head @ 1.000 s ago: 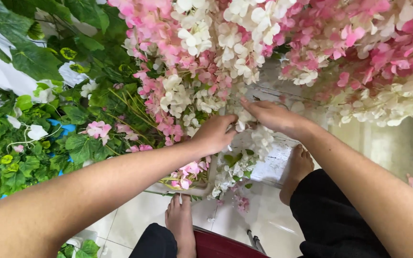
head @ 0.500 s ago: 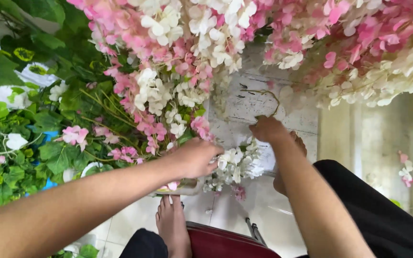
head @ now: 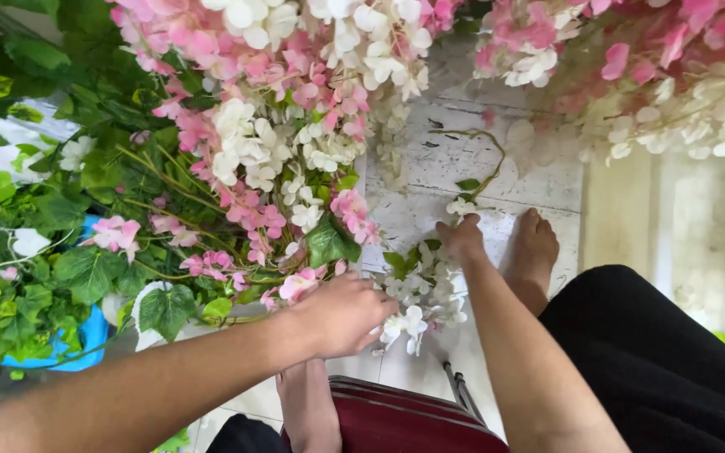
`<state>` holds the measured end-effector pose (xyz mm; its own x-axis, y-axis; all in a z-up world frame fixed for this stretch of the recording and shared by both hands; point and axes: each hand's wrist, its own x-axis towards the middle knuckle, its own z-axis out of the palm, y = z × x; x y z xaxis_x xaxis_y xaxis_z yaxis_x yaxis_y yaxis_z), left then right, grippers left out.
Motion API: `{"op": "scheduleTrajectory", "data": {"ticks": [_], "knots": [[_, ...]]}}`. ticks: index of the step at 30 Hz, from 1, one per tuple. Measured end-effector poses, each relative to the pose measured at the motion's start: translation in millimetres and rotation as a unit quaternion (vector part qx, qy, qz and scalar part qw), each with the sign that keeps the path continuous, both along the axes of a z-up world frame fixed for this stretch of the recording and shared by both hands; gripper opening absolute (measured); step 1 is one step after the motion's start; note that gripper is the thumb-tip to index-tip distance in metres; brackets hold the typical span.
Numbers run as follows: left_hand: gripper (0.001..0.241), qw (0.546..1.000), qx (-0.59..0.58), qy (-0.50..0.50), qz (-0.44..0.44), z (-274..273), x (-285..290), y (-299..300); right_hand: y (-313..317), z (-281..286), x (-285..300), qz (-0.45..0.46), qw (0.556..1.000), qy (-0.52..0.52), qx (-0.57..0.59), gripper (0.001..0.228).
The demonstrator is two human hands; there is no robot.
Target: Arranging artificial pink and white flower stems into a large decorative floral display.
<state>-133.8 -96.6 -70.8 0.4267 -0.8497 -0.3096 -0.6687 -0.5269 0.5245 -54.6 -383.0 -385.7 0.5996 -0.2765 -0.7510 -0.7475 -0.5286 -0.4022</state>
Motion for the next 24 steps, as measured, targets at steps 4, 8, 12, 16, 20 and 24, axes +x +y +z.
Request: {"op": "scheduleTrajectory", "data": {"ticks": [4,8,12,16,20,24], "knots": [[0.028,0.999,-0.001,-0.024,-0.024,-6,-4,-7,21,20,-11,-0.056,0.998,-0.002,-0.010,0.078],[0.023,0.995,0.077,-0.021,-0.057,8,-8,-14,34,36,-16,-0.103,0.994,-0.022,-0.015,0.059],[0.039,0.991,0.107,0.032,-0.075,14,-9,-22,39,32,-15,-0.054,0.998,-0.007,-0.040,0.045],[0.035,0.990,0.105,0.047,-0.078,13,-11,-22,41,38,-11,-0.102,0.995,-0.001,0.013,0.041],[0.045,0.992,0.081,0.048,-0.087,14,-12,-16,36,67,-10,-0.145,0.985,-0.016,0.091,0.041],[0.058,0.990,0.063,0.110,-0.064,25,-12,-9,24,120,-20,-0.112,0.974,-0.081,0.180,0.037]]}}
